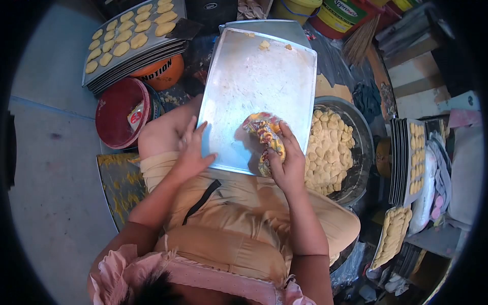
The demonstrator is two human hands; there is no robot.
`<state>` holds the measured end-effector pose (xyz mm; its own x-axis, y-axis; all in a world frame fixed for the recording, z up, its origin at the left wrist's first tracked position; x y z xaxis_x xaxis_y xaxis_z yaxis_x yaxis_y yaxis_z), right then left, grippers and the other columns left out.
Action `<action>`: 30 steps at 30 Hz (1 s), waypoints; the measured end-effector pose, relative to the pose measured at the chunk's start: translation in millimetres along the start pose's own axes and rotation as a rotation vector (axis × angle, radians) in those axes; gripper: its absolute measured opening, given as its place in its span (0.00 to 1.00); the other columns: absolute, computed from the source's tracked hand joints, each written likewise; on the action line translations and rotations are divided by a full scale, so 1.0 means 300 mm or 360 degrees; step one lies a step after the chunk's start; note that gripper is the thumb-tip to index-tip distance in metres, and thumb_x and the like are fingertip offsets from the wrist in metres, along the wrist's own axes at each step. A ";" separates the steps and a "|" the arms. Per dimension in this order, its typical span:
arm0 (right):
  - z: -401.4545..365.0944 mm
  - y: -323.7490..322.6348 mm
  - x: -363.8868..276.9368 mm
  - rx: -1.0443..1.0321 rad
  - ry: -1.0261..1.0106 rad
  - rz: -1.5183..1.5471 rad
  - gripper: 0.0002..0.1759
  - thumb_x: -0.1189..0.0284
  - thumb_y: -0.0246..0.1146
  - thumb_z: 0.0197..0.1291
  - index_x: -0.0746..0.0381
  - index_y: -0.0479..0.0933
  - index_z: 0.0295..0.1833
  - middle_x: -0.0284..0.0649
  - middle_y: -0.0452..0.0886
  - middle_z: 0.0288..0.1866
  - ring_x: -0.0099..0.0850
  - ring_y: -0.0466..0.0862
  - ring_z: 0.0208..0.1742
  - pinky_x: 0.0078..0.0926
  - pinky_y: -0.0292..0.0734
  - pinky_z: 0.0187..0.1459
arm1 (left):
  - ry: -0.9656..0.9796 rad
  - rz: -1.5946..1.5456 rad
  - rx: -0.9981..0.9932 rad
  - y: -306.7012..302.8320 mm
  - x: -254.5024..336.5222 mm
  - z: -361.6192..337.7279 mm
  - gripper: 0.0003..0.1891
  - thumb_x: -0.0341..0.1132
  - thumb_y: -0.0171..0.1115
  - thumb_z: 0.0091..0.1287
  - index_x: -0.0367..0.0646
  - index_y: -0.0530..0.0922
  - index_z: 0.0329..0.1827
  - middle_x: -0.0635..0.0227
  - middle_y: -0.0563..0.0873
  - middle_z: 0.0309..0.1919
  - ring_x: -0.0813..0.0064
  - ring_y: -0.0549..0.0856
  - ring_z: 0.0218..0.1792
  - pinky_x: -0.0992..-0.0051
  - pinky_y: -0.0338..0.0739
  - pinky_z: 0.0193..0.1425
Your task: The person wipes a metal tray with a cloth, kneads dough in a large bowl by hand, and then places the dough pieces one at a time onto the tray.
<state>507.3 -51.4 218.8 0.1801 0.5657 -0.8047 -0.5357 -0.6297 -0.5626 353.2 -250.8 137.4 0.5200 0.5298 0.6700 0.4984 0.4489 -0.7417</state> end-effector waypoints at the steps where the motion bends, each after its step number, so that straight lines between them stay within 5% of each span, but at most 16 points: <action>1: 0.000 0.013 0.022 -0.0022 -0.0011 -0.0191 0.19 0.73 0.60 0.60 0.70 0.78 0.56 0.59 0.68 0.72 0.52 0.68 0.73 0.40 0.63 0.72 | -0.0046 0.0055 -0.0066 0.023 0.005 -0.024 0.49 0.43 0.73 0.55 0.46 0.55 0.78 0.47 0.47 0.78 0.42 0.51 0.76 0.44 0.48 0.74; 4: -0.027 0.177 0.200 -0.0256 0.0078 -0.0479 0.29 0.64 0.61 0.60 0.65 0.73 0.65 0.59 0.62 0.75 0.54 0.58 0.78 0.51 0.45 0.78 | -0.0128 0.0197 -0.0178 0.070 0.001 -0.061 0.50 0.41 0.73 0.54 0.47 0.53 0.79 0.47 0.45 0.79 0.43 0.52 0.77 0.46 0.51 0.75; 8: -0.064 0.236 0.206 -0.0127 -0.0093 -0.0748 0.34 0.63 0.62 0.56 0.61 0.69 0.70 0.57 0.57 0.78 0.53 0.54 0.80 0.53 0.37 0.78 | 0.0002 -0.0031 -0.0155 0.052 -0.036 -0.059 0.49 0.38 0.72 0.55 0.45 0.55 0.79 0.45 0.47 0.79 0.40 0.55 0.76 0.48 0.54 0.74; 16: -0.064 0.228 0.200 -0.0088 -0.0099 -0.0696 0.33 0.66 0.61 0.56 0.62 0.70 0.69 0.58 0.59 0.77 0.53 0.56 0.79 0.53 0.37 0.79 | 0.0104 0.0225 -0.0129 0.028 0.023 -0.068 0.43 0.28 0.68 0.57 0.43 0.58 0.77 0.43 0.51 0.78 0.43 0.59 0.75 0.57 0.58 0.76; 19: -0.052 0.193 0.207 -0.0189 -0.0014 -0.0524 0.31 0.70 0.59 0.59 0.62 0.69 0.70 0.58 0.63 0.76 0.51 0.58 0.79 0.48 0.43 0.78 | 0.0049 -0.0113 -0.0079 -0.035 -0.077 -0.036 0.37 0.25 0.64 0.60 0.42 0.63 0.75 0.43 0.58 0.76 0.44 0.63 0.74 0.59 0.59 0.75; 20: -0.046 0.174 0.206 -0.0243 0.0029 -0.0434 0.30 0.72 0.58 0.61 0.62 0.68 0.71 0.57 0.64 0.75 0.50 0.59 0.79 0.45 0.46 0.78 | -0.0039 0.0041 0.0035 -0.083 -0.122 -0.026 0.30 0.24 0.61 0.63 0.40 0.68 0.71 0.43 0.67 0.71 0.46 0.67 0.71 0.60 0.61 0.74; 23: -0.037 0.060 0.189 0.0073 0.0437 0.0461 0.31 0.77 0.55 0.60 0.66 0.67 0.72 0.58 0.68 0.72 0.49 0.66 0.75 0.40 0.57 0.75 | -0.0456 -0.0233 -0.0051 -0.183 -0.279 0.019 0.25 0.29 0.56 0.68 0.42 0.70 0.70 0.47 0.69 0.71 0.46 0.70 0.69 0.57 0.68 0.69; 24: -0.022 0.044 0.162 0.0184 0.0358 0.0422 0.32 0.77 0.56 0.58 0.72 0.66 0.70 0.60 0.69 0.70 0.53 0.65 0.75 0.40 0.60 0.74 | -0.0450 -0.0255 -0.0006 -0.203 -0.255 0.045 0.24 0.31 0.56 0.69 0.41 0.70 0.69 0.46 0.70 0.69 0.46 0.71 0.68 0.57 0.68 0.69; 26: 0.011 0.082 0.029 0.0162 0.0062 0.0077 0.32 0.75 0.58 0.56 0.71 0.69 0.68 0.60 0.67 0.71 0.52 0.64 0.76 0.42 0.58 0.75 | -0.0425 -0.0305 0.0070 -0.221 -0.177 0.103 0.22 0.35 0.55 0.72 0.39 0.71 0.68 0.45 0.73 0.66 0.45 0.72 0.66 0.58 0.69 0.68; 28: 0.007 0.260 -0.007 -0.0111 -0.0256 -0.0305 0.30 0.68 0.63 0.54 0.64 0.75 0.65 0.60 0.60 0.76 0.55 0.58 0.78 0.53 0.48 0.77 | -0.0089 -0.0194 0.0284 -0.127 -0.138 0.193 0.26 0.41 0.54 0.73 0.38 0.69 0.70 0.45 0.74 0.66 0.46 0.73 0.66 0.56 0.69 0.67; 29: -0.008 0.342 -0.047 -0.0255 -0.0221 -0.0321 0.40 0.68 0.64 0.55 0.62 0.62 0.75 0.59 0.57 0.78 0.55 0.55 0.79 0.52 0.44 0.78 | 0.0077 -0.0140 0.0394 -0.072 -0.113 0.225 0.27 0.44 0.54 0.73 0.37 0.67 0.71 0.45 0.74 0.65 0.46 0.73 0.66 0.55 0.69 0.67; 30: -0.050 0.472 -0.023 -0.0571 -0.0292 -0.0609 0.42 0.66 0.66 0.53 0.59 0.62 0.76 0.59 0.55 0.79 0.54 0.52 0.80 0.57 0.41 0.78 | -0.0033 -0.0053 0.0392 -0.017 -0.099 0.253 0.30 0.46 0.54 0.73 0.38 0.65 0.73 0.45 0.73 0.66 0.46 0.73 0.66 0.54 0.68 0.67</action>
<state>442.6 -152.5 141.8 0.1430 0.8531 -0.5019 -0.1396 -0.4846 -0.8635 282.8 -214.2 118.9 0.4906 0.5250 0.6955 0.3299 0.6268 -0.7059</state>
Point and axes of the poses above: each hand's wrist, its own z-axis towards the middle knuckle, its own y-axis out of the palm, x = y × z, the point moved 7 cm from there along z, towards the middle knuckle
